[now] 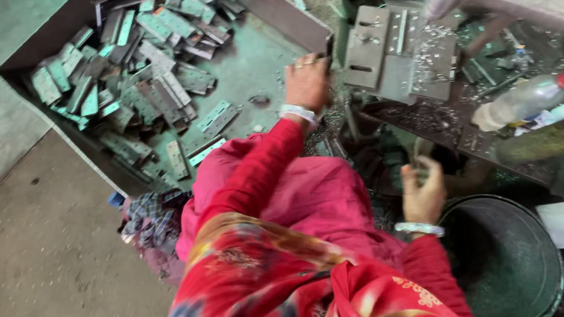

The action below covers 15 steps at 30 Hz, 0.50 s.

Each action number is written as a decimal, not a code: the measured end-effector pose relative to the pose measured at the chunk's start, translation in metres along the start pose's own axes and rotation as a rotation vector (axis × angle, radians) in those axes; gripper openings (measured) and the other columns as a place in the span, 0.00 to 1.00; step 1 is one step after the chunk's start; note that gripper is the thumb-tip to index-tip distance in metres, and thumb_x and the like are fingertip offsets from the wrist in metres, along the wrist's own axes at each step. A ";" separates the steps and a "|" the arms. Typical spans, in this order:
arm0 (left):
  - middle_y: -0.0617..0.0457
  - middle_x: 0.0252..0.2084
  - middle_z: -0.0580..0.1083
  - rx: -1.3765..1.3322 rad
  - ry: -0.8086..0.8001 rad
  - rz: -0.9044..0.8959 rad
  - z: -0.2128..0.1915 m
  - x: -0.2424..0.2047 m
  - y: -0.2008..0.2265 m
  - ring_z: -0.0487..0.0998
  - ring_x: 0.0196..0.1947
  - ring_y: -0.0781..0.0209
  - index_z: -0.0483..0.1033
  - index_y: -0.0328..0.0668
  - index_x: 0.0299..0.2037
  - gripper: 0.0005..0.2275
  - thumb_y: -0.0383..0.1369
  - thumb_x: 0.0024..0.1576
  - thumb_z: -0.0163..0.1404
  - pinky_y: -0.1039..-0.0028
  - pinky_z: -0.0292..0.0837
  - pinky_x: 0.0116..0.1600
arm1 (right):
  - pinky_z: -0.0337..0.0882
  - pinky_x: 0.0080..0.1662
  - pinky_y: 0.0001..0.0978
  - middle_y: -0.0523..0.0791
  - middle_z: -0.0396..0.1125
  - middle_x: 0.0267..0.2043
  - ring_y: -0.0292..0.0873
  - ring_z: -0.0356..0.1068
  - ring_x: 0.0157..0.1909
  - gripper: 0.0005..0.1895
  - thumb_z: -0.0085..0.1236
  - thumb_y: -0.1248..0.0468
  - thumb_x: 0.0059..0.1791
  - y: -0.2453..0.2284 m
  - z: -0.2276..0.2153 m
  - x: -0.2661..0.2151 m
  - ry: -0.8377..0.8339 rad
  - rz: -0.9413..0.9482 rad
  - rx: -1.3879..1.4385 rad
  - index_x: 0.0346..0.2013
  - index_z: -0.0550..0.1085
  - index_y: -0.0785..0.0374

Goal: The person repeatedly picks small metal pieces from a bin, places them under a drill press, and operates the machine to drill holes. The person then removes the processed pieces and places them back into the bin.

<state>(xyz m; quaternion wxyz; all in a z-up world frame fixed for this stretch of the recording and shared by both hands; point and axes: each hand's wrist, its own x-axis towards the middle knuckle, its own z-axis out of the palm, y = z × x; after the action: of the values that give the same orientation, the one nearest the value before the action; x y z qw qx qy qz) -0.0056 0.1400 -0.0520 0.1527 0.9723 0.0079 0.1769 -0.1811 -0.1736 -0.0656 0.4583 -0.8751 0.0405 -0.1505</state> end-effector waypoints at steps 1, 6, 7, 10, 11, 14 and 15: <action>0.51 0.59 0.74 0.084 -0.147 -0.072 0.001 -0.006 -0.043 0.72 0.59 0.49 0.77 0.52 0.55 0.14 0.41 0.62 0.50 0.54 0.63 0.58 | 0.72 0.43 0.39 0.48 0.72 0.42 0.44 0.72 0.40 0.25 0.62 0.49 0.54 -0.024 -0.008 0.007 -0.009 0.003 0.117 0.56 0.73 0.64; 0.56 0.51 0.80 0.506 -0.396 -0.494 0.013 -0.061 -0.224 0.75 0.58 0.56 0.84 0.57 0.47 0.10 0.37 0.61 0.49 0.55 0.62 0.59 | 0.71 0.42 0.36 0.47 0.72 0.42 0.41 0.73 0.39 0.13 0.62 0.58 0.58 -0.118 -0.036 0.049 0.030 -0.197 0.104 0.51 0.75 0.65; 0.57 0.53 0.79 0.467 -0.358 -0.527 0.018 -0.073 -0.243 0.73 0.61 0.57 0.84 0.57 0.48 0.10 0.35 0.64 0.47 0.52 0.61 0.62 | 0.73 0.47 0.38 0.48 0.73 0.43 0.43 0.75 0.41 0.11 0.63 0.59 0.60 -0.130 -0.036 0.054 0.044 -0.313 -0.014 0.49 0.76 0.66; 0.55 0.58 0.74 0.388 -0.396 -0.685 0.033 -0.081 -0.264 0.69 0.62 0.56 0.79 0.55 0.52 0.12 0.35 0.61 0.46 0.43 0.61 0.59 | 0.69 0.43 0.42 0.49 0.74 0.40 0.48 0.74 0.39 0.12 0.64 0.56 0.58 -0.150 -0.036 0.064 0.004 -0.314 -0.233 0.47 0.78 0.62; 0.54 0.58 0.74 0.388 -0.397 -0.703 0.036 -0.080 -0.265 0.69 0.63 0.56 0.78 0.53 0.54 0.13 0.35 0.61 0.46 0.47 0.62 0.60 | 0.69 0.42 0.44 0.49 0.74 0.39 0.50 0.74 0.38 0.12 0.64 0.55 0.58 -0.153 -0.035 0.064 -0.003 -0.291 -0.267 0.47 0.78 0.60; 0.53 0.60 0.74 0.356 -0.354 -0.754 0.038 -0.075 -0.267 0.71 0.63 0.53 0.75 0.50 0.57 0.14 0.36 0.62 0.48 0.55 0.67 0.61 | 0.68 0.41 0.47 0.48 0.73 0.37 0.53 0.73 0.38 0.13 0.63 0.52 0.58 -0.154 -0.033 0.063 -0.003 -0.243 -0.353 0.46 0.78 0.58; 0.51 0.60 0.74 0.307 -0.335 -0.773 0.036 -0.074 -0.267 0.71 0.63 0.52 0.73 0.49 0.57 0.17 0.37 0.58 0.52 0.55 0.67 0.62 | 0.67 0.41 0.48 0.49 0.73 0.36 0.54 0.73 0.38 0.13 0.63 0.52 0.58 -0.153 -0.034 0.062 0.002 -0.247 -0.367 0.46 0.78 0.58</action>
<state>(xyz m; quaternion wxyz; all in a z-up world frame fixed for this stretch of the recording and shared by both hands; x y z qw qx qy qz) -0.0526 0.3786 -0.1895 0.0606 0.9246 0.3718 -0.0564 -0.1422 -0.1248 0.0911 0.2696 -0.9419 -0.0396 -0.1966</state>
